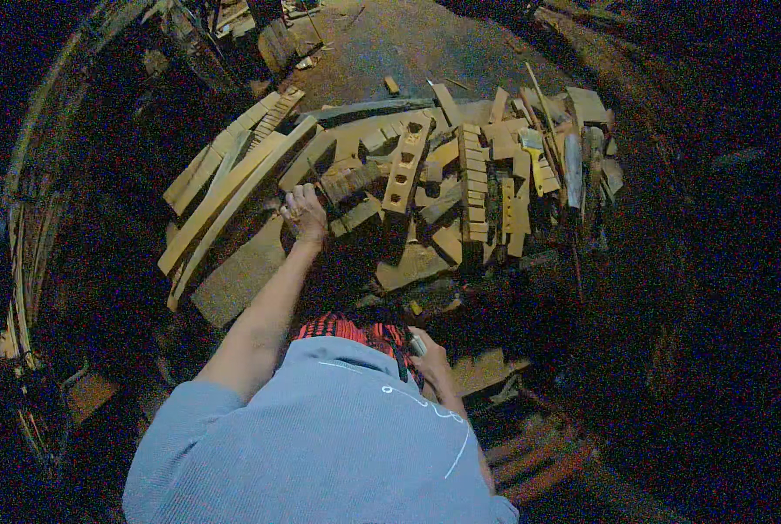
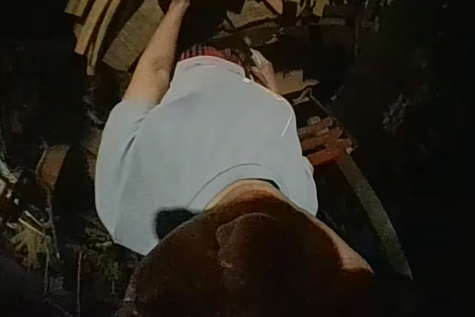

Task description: The person holds a piece of wood on a workbench and cuts it using a hand saw.

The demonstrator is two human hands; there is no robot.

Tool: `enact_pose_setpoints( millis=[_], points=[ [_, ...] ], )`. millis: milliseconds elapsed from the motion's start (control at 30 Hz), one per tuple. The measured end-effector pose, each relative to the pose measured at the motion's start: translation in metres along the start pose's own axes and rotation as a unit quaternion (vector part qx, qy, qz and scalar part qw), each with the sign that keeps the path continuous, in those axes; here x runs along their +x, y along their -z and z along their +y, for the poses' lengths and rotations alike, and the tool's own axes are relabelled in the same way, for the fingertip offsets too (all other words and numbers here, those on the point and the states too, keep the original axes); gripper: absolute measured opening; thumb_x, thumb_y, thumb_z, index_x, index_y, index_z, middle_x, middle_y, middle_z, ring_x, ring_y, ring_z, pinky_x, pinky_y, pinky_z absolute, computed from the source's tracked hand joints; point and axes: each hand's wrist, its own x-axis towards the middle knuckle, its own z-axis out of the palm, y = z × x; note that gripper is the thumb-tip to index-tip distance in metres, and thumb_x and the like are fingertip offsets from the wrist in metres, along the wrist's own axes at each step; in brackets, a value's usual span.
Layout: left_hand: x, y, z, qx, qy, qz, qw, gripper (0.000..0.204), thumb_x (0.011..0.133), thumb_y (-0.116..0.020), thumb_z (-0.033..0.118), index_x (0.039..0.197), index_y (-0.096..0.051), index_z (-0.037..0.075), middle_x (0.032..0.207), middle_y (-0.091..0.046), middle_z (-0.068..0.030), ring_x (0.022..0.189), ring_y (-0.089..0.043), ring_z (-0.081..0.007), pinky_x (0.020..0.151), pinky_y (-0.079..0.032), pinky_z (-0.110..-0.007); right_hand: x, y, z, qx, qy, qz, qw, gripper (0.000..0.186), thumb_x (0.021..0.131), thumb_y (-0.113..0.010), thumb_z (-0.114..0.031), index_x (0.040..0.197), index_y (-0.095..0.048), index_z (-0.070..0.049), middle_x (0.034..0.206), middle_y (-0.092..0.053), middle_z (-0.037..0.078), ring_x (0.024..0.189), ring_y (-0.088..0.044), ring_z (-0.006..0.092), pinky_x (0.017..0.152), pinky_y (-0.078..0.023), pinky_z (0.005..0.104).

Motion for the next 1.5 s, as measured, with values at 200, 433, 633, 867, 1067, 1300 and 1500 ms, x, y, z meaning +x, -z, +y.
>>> enact_pose_setpoints(
  millis=[200,433,633,867,1067,1300,1500],
  points=[
    [0.0,0.003,0.0,-0.019,0.0,0.035,0.999,0.011,0.08,-0.048,0.012,0.09,-0.054,0.01,0.088,-0.051,-0.0073,0.088,-0.051,-0.0252,0.072,-0.041,-0.04,0.011,0.002,0.006,-0.017,0.069,0.012,0.997,0.057,0.068,-0.06,-0.006,0.123,-0.05,-0.018,0.109,-0.06,0.016,0.101,-0.059,0.0312,0.083,-0.047,0.0341],
    [0.0,-0.009,-0.003,0.032,-0.018,0.045,0.998,0.008,0.079,-0.05,0.012,0.085,-0.054,0.01,0.086,-0.05,-0.0071,0.087,-0.051,-0.0245,0.071,-0.041,-0.04,0.095,-0.019,-0.071,0.002,0.157,0.014,0.988,0.05,0.072,-0.054,-0.01,0.121,-0.049,-0.015,0.097,-0.061,0.021,0.094,-0.058,0.0387,0.078,-0.046,0.0373],
    [-0.001,-0.007,-0.004,0.031,-0.01,0.026,0.999,0.005,0.078,-0.051,0.012,0.08,-0.054,0.009,0.083,-0.05,-0.006,0.085,-0.051,-0.0228,0.069,-0.041,-0.038,0.131,-0.033,-0.1,-0.07,0.19,0.037,0.979,0.049,0.071,-0.053,-0.008,0.119,-0.049,-0.015,0.094,-0.061,0.023,0.09,-0.057,0.0415,0.073,-0.046,0.0448],
    [0.001,-0.01,-0.001,0.025,0.002,-0.004,1.0,0.002,0.078,-0.05,0.011,0.077,-0.049,0.01,0.077,-0.045,-0.0063,0.078,-0.048,-0.0223,0.062,-0.037,-0.038,0.064,-0.021,-0.036,-0.05,0.072,0.018,0.996,0.059,0.066,-0.059,-0.005,0.122,-0.049,-0.021,0.097,-0.061,0.02,0.086,-0.062,0.0327,0.074,-0.048,0.0368],
    [0.001,-0.008,-0.002,0.013,-0.016,0.06,0.998,0.003,0.079,-0.048,0.011,0.082,-0.049,0.011,0.079,-0.046,-0.0059,0.079,-0.047,-0.023,0.064,-0.036,-0.039,-0.02,0.008,-0.008,0.012,0.01,-0.005,1.0,0.056,0.067,-0.056,-0.003,0.122,-0.05,-0.014,0.104,-0.061,0.016,0.096,-0.06,0.0225,0.083,-0.044,0.0306],
    [0.001,-0.005,-0.006,-0.021,0.023,-0.038,0.999,0.013,0.081,-0.047,0.012,0.092,-0.054,0.009,0.091,-0.051,-0.0083,0.092,-0.049,-0.0268,0.075,-0.038,-0.043,-0.003,0.008,-0.019,-0.006,0.005,0.056,0.998,0.052,0.068,-0.063,-0.006,0.119,-0.054,-0.014,0.099,-0.064,0.01,0.089,-0.06,0.0166,0.076,-0.045,0.0275],
    [0.017,0.012,-0.03,-0.239,0.108,-0.085,0.961,0.014,0.084,-0.047,0.017,0.093,-0.056,0.011,0.097,-0.054,-0.0109,0.098,-0.049,-0.0301,0.085,-0.034,-0.049,0.01,0.012,-0.037,0.026,0.109,0.079,0.991,0.057,0.067,-0.055,0.004,0.12,-0.053,-0.016,0.111,-0.06,0.014,0.101,-0.059,0.0271,0.083,-0.046,0.0324]
  ],
)
